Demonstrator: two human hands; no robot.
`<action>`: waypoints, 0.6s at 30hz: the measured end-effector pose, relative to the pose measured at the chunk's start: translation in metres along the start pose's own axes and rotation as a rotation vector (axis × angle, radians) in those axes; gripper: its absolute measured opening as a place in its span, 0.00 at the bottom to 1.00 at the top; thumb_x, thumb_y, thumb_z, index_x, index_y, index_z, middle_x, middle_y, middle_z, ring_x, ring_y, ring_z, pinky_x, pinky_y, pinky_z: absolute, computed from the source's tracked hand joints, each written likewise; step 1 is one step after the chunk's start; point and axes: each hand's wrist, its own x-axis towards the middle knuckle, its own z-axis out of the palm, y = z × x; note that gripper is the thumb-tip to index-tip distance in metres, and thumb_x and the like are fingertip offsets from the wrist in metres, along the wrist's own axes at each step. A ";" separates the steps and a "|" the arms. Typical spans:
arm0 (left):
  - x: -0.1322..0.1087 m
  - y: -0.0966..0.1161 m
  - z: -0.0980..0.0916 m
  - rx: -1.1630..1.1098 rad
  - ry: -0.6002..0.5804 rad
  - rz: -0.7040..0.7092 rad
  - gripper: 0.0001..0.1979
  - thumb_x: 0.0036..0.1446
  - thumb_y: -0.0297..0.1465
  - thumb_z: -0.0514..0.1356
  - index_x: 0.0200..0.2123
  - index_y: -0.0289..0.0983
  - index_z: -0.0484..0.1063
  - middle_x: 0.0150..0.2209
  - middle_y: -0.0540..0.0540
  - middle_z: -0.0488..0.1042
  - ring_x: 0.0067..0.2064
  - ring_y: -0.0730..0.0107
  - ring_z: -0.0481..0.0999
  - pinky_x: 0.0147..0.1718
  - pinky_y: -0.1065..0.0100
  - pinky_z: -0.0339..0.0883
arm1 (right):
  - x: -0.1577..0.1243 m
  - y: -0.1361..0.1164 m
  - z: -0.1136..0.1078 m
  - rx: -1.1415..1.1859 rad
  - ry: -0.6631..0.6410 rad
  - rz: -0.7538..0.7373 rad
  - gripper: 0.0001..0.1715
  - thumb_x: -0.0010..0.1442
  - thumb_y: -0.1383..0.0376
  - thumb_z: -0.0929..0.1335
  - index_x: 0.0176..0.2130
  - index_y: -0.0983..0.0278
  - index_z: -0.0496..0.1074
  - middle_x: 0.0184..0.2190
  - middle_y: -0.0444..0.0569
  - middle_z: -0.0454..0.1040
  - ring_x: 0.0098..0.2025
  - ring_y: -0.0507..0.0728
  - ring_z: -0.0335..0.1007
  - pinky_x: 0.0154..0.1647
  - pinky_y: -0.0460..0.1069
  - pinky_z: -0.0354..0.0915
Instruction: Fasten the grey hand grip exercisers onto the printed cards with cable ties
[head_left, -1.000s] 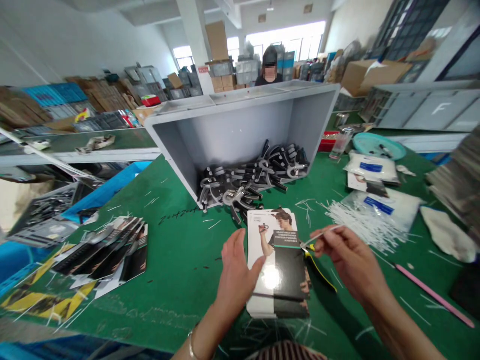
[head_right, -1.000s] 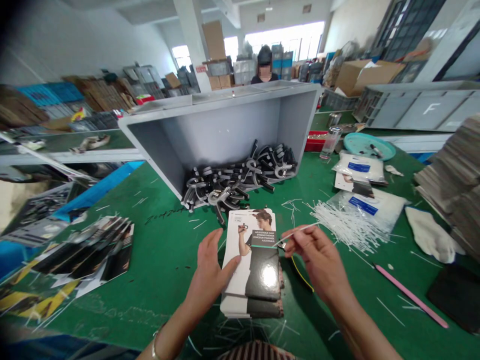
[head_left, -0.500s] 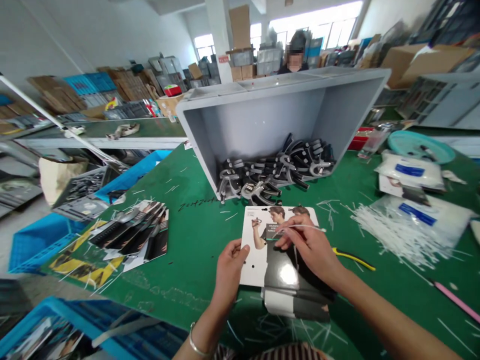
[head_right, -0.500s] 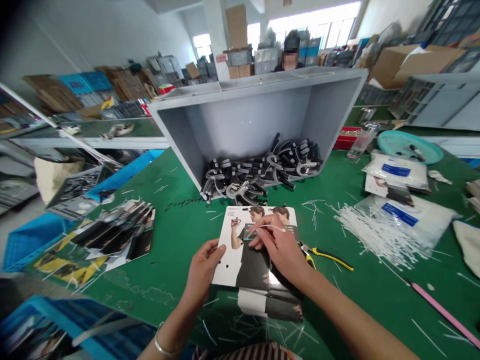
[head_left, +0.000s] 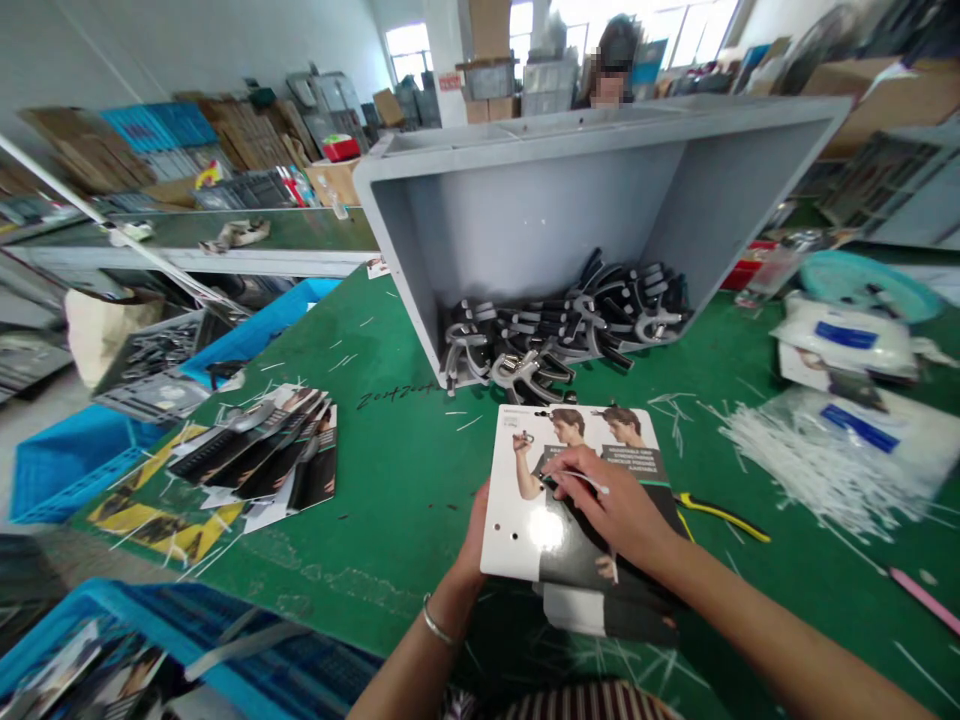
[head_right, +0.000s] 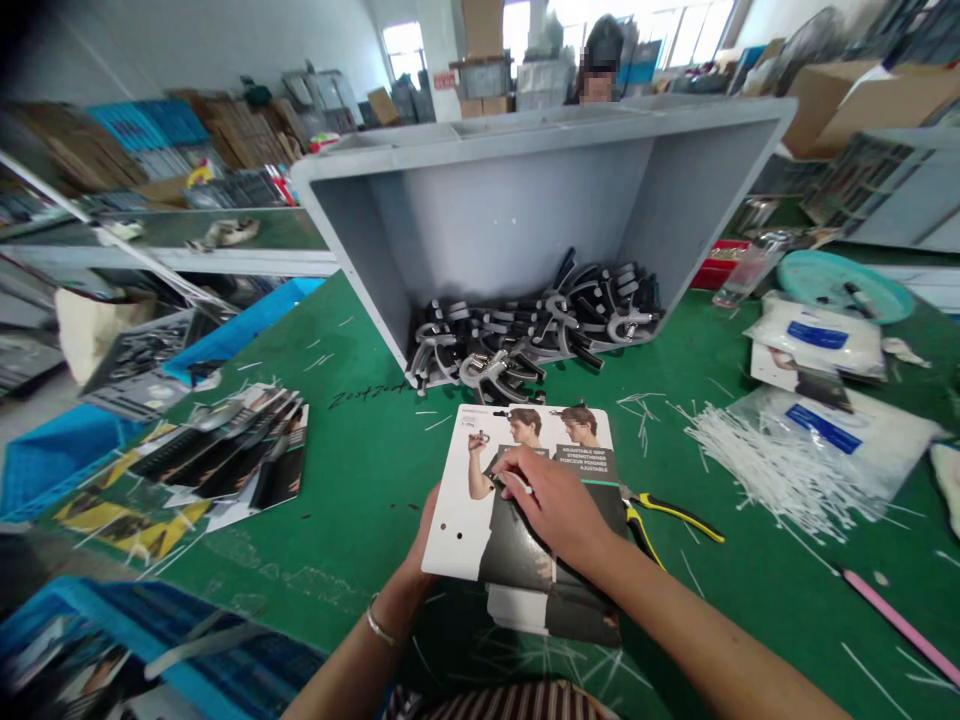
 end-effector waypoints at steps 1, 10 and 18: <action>0.002 0.001 0.001 0.021 0.005 0.023 0.09 0.46 0.33 0.67 0.30 0.33 0.78 0.22 0.48 0.75 0.26 0.68 0.71 0.28 0.69 0.65 | 0.001 0.000 0.000 -0.039 -0.014 -0.035 0.08 0.70 0.63 0.61 0.44 0.61 0.68 0.38 0.48 0.75 0.40 0.57 0.73 0.44 0.53 0.65; -0.038 0.002 -0.043 0.412 -0.139 0.148 0.14 0.45 0.26 0.67 0.39 0.37 0.81 0.39 0.45 0.80 0.43 0.58 0.76 0.47 0.61 0.68 | 0.001 0.002 -0.011 0.149 0.042 -0.003 0.08 0.68 0.61 0.63 0.41 0.60 0.70 0.37 0.48 0.72 0.35 0.55 0.69 0.38 0.51 0.64; -0.041 -0.009 -0.026 0.275 0.033 0.231 0.07 0.48 0.32 0.66 0.32 0.36 0.80 0.33 0.47 0.77 0.36 0.64 0.73 0.38 0.66 0.68 | 0.005 -0.004 -0.008 -0.054 0.039 -0.101 0.07 0.66 0.65 0.64 0.38 0.61 0.72 0.36 0.48 0.74 0.38 0.57 0.68 0.41 0.51 0.62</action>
